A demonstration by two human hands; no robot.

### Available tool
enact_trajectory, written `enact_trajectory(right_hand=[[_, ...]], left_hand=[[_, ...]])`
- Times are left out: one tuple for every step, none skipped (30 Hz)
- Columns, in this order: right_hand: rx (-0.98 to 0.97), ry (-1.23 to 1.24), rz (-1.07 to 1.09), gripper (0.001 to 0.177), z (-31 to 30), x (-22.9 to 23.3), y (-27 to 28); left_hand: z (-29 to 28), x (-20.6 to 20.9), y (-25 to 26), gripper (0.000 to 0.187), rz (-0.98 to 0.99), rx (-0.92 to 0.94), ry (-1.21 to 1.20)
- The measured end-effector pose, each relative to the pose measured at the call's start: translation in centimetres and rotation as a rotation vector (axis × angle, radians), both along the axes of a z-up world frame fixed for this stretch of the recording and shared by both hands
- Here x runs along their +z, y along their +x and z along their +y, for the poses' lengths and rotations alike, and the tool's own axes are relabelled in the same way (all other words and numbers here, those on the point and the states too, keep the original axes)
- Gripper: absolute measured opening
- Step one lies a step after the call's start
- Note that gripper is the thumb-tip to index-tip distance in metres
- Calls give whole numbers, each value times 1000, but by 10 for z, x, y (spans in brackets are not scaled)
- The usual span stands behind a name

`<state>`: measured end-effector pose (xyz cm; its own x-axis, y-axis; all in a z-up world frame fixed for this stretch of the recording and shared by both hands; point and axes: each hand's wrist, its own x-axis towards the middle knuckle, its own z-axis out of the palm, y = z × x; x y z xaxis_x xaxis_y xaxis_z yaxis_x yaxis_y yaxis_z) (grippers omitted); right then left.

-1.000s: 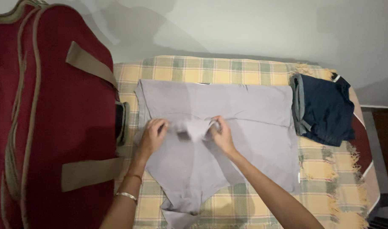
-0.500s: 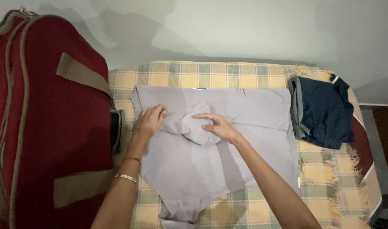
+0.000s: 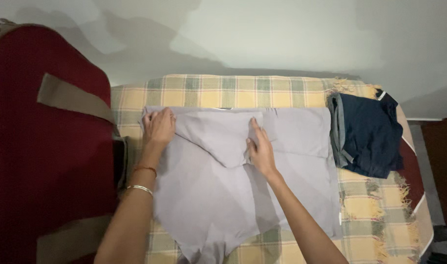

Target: The person picks up clothing items from a chair, spreads a shirt out on a bed, folds it neatly, and places it into a bag.

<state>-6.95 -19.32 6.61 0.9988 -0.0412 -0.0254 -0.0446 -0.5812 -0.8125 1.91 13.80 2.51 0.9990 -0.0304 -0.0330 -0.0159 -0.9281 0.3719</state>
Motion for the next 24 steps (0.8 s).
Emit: enact_trajectory(right_hand=[[19,-59,-15,71,-1,0,1],[37,-120,-30,73,-3,-2,3],[54,-181,-45,75,-6,-3,4],[59,-202,-112,73,-6,-4,6],[63,-224,-179,72,-7,-4,10],[64,-249,-239,71,-7,-1,8],[5,-304,-38,70,-7,4,4],[-55,-352,150,69,-4,11,5],[-115,-396,339,69,1,17,8],[-120,-491,167,73,8,21,5],[-123,-582,-7,78,14,24,2],[-128,-668,-193,84,21,25,4],[-83,-517,-174,77,30,23,12],[-34,-363,-147,71,44,18,20],[16,-208,-121,68,58,13,26],[112,-110,-240,65,73,6,29],[209,-10,-358,61,85,0,32],[262,20,-306,59,90,-6,34],[316,51,-254,58,93,-11,36],[370,80,-203,58,93,-16,39],[387,-150,-212,58,87,-20,40],[398,-380,-218,60,75,-23,42],[407,-611,-222,64,62,-25,42],[349,-622,-201,66,49,-27,39]], left_hand=[[-4,-3,3,24,7,40,35],[-6,-5,4,24,-17,43,58],[-7,-7,2,24,-42,45,81],[-4,-6,-1,25,-67,55,109],[-3,-6,-1,24,-105,47,96],[-5,-5,-4,23,-137,33,80],[-6,-4,-7,22,-169,20,63],[-8,-1,-5,23,-260,44,90],[-14,1,-4,24,-351,68,117],[-22,3,-12,25,-427,97,144],[-30,5,-21,23,-467,82,172],[-38,8,-25,23,-517,66,200],[-49,10,-26,24,-566,50,228],[-65,11,-29,20,-384,63,108],[-84,11,-32,19,-202,77,-12],[-105,10,-35,25,-84,69,-79],[-117,7,-40,32,35,60,-146],[-121,3,-47,38,-101,22,-154],[-126,-1,-55,46,-236,-17,-163],[-129,-4,-58,56,-373,-56,-171],[-127,-7,-60,58,-307,-65,-66],[-124,-7,-62,60,-239,-75,38],[-122,-6,-64,63,-172,-84,141],[-120,-4,-65,65,-195,-84,111]])
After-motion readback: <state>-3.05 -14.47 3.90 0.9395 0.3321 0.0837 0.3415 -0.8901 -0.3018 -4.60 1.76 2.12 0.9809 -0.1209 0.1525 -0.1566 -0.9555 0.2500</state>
